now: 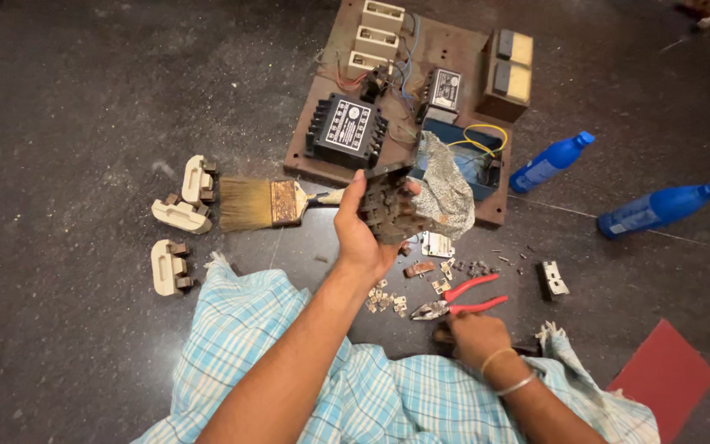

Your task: The person brushes dust off an electrical relay, wipes its internal surfaces with a cloth, and uses a screwdriver to clean hard-to-reach areas of the component.

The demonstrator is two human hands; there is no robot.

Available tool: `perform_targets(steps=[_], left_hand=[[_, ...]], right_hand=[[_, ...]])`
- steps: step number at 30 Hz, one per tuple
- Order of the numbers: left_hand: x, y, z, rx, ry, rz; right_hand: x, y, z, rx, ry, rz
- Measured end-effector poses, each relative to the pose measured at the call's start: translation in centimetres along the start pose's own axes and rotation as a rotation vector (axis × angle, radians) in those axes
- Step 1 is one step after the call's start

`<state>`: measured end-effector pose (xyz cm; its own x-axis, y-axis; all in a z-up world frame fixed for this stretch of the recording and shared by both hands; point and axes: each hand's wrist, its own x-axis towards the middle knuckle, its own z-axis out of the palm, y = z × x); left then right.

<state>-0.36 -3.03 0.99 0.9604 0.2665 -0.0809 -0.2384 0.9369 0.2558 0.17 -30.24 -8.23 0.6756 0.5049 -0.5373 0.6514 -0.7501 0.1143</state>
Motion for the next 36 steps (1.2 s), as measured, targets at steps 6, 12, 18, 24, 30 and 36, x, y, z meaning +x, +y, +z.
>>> perform_targets(steps=[6,12,18,24,30,36], left_hand=[[-0.7,1.5,0.5,-0.024,-0.032,0.026],[0.2,1.0,-0.1,0.126,-0.017,0.028],[-0.5,1.6,0.2,0.291,-0.031,0.138],[-0.9,3.0,0.7,0.335,-0.175,0.148],[-1.2,3.9,1.4,0.405,-0.228,0.170],[-2.3,5.2,1.6,0.844,-0.372,0.202]], right_hand=[[-1.5,1.2,-5.6,0.326,0.025,-0.007],[-7.7,8.2,-13.0,1.146,0.726,0.080],[-5.5,9.5,-7.5,2.216,0.494,-0.294],[-4.8,-2.9,-3.3,2.722,0.041,-0.339],[-3.9,-2.4,-6.5,2.437,-0.071,-0.589],[-0.8,-0.9,-10.4,2.239,0.249,-0.517]])
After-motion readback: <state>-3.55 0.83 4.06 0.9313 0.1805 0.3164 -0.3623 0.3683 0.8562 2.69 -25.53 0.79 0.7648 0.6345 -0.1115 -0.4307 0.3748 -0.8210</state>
